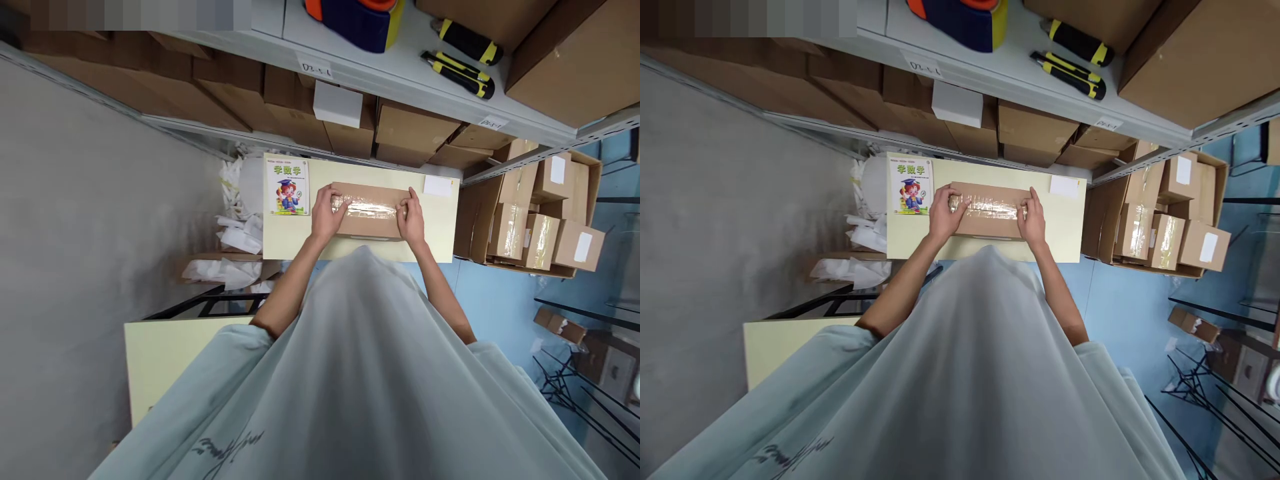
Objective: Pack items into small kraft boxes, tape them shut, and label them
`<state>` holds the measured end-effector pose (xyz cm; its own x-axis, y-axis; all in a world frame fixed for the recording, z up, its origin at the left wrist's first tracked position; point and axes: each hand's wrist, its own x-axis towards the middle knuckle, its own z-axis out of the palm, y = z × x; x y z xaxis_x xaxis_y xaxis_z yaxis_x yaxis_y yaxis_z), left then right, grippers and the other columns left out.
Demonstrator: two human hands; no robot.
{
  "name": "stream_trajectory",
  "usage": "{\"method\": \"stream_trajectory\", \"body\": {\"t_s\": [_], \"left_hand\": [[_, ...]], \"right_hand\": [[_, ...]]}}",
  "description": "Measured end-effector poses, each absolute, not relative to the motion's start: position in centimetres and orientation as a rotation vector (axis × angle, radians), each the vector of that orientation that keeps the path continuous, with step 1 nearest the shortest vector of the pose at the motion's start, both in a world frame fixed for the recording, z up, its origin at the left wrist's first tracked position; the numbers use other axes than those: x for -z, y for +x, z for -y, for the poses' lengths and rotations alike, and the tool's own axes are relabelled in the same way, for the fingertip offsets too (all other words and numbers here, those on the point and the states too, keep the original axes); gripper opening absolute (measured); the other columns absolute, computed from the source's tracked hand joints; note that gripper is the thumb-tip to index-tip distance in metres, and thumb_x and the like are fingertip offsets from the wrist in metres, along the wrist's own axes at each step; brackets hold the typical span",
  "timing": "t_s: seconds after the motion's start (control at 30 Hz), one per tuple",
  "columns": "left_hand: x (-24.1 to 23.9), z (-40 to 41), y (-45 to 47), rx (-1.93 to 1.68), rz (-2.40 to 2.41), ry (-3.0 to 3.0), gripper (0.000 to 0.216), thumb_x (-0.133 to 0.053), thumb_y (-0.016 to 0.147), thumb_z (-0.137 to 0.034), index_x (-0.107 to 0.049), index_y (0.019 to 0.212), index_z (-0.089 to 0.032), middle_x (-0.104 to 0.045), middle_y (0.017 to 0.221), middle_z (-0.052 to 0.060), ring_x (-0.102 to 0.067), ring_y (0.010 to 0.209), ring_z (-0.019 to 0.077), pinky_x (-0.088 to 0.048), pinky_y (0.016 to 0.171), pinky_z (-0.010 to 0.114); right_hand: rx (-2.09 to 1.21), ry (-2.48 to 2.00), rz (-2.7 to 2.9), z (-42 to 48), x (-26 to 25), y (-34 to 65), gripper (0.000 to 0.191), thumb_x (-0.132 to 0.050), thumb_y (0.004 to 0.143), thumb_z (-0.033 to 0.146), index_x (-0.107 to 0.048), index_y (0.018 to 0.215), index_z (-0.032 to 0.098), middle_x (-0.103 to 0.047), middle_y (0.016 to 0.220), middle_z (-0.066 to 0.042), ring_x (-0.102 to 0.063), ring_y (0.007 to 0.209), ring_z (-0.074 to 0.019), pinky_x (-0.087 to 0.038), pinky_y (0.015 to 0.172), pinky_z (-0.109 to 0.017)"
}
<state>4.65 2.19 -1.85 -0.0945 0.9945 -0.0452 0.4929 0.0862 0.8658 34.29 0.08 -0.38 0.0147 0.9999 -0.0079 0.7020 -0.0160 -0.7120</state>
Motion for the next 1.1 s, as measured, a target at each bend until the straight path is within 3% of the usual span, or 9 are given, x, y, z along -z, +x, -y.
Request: {"method": "stream_trajectory", "body": {"t_s": [0.17,0.23,0.4,0.57,0.63,0.7,0.87,0.97,1.1], "left_hand": [[1.3,1.5,5.2,-0.871,-1.721,1.49,0.026,-0.077,0.107,-0.046,-0.062,0.117,-0.027,-0.065,0.162,0.02,-0.054,0.165,0.0355,-0.048,0.134,0.053],[0.6,1.3,5.7,-0.882,-1.742,1.46,0.03,-0.078,0.107,-0.051,-0.061,0.113,-0.027,-0.068,0.157,0.02,-0.056,0.163,0.0358,-0.052,0.131,0.054],[-1.3,-0.1,5.7,-1.121,-1.571,1.507,0.039,-0.07,0.112,-0.064,-0.061,0.107,-0.026,-0.073,0.132,0.011,-0.066,0.147,0.0234,-0.058,0.123,0.043],[-1.4,-0.1,4.3,-0.772,-1.713,1.705,0.021,-0.07,0.108,-0.044,-0.066,0.105,-0.024,-0.068,0.153,0.022,-0.064,0.15,0.0405,-0.055,0.127,0.06],[-1.8,-2.2,4.2,-0.861,-1.724,1.826,0.021,-0.065,0.11,-0.043,-0.068,0.101,-0.024,-0.068,0.152,0.021,-0.064,0.147,0.0422,-0.058,0.122,0.063],[-3.8,-6.2,4.6,-1.046,-1.704,1.92,0.024,-0.057,0.113,-0.041,-0.07,0.104,-0.023,-0.07,0.149,0.019,-0.065,0.146,0.0405,-0.06,0.12,0.062],[-14.3,-18.0,6.4,-1.334,-1.711,1.934,0.027,-0.051,0.114,-0.03,-0.072,0.126,-0.018,-0.064,0.16,0.023,-0.062,0.151,0.0376,-0.052,0.13,0.058],[-19.1,-21.2,7.1,-1.465,-1.698,1.925,0.027,-0.053,0.112,-0.024,-0.071,0.131,-0.018,-0.064,0.159,0.022,-0.06,0.154,0.0357,-0.049,0.133,0.056],[-19.7,-19.3,6.6,-1.512,-1.671,1.942,0.027,-0.054,0.112,-0.024,-0.071,0.133,-0.018,-0.064,0.16,0.022,-0.06,0.154,0.0352,-0.05,0.133,0.056]], "right_hand": [[-0.698,-1.841,1.732,3.7,0.2,33.6,0.028,-0.046,0.119,0.046,-0.063,0.122,0.025,-0.041,0.188,-0.019,-0.049,0.166,-0.0304,-0.047,0.134,-0.06],[-0.698,-1.877,1.725,3.5,0.5,33.7,0.027,-0.046,0.119,0.046,-0.063,0.123,0.026,-0.039,0.19,-0.019,-0.05,0.165,-0.0303,-0.05,0.132,-0.058],[-0.603,-1.873,1.839,2.5,0.5,33.7,0.03,-0.046,0.119,0.042,-0.066,0.123,0.021,-0.041,0.187,-0.025,-0.052,0.163,-0.0305,-0.045,0.136,-0.056],[-0.263,-1.856,2.031,1.9,-1.5,32.4,0.03,-0.047,0.118,0.03,-0.073,0.108,0.019,-0.062,0.174,-0.023,-0.048,0.169,-0.0378,-0.043,0.136,-0.067],[-0.09,-1.757,2.066,-1.0,-3.4,31.5,0.03,-0.049,0.117,0.031,-0.075,0.109,0.019,-0.066,0.169,-0.023,-0.054,0.166,-0.0388,-0.042,0.136,-0.069],[0.068,-1.637,2.058,-5.9,-7.0,29.9,0.031,-0.05,0.118,0.034,-0.075,0.122,0.017,-0.066,0.168,-0.025,-0.057,0.163,-0.0372,-0.041,0.137,-0.068],[0.191,-1.497,2.237,-20.3,-19.5,23.7,0.055,-0.041,0.119,0.033,-0.055,0.162,0.003,-0.055,0.172,-0.033,-0.055,0.16,-0.0376,-0.042,0.135,-0.056],[0.118,-1.772,2.478,-25.7,-23.9,20.3,0.058,-0.047,0.116,0.027,-0.049,0.165,-0.003,-0.056,0.17,-0.035,-0.055,0.158,-0.0386,-0.039,0.135,-0.05],[0.039,-1.975,2.557,-28.5,-24.8,18.5,0.059,-0.062,0.109,0.02,-0.051,0.16,-0.006,-0.064,0.16,-0.036,-0.063,0.15,-0.0379,-0.044,0.127,-0.044]]}}
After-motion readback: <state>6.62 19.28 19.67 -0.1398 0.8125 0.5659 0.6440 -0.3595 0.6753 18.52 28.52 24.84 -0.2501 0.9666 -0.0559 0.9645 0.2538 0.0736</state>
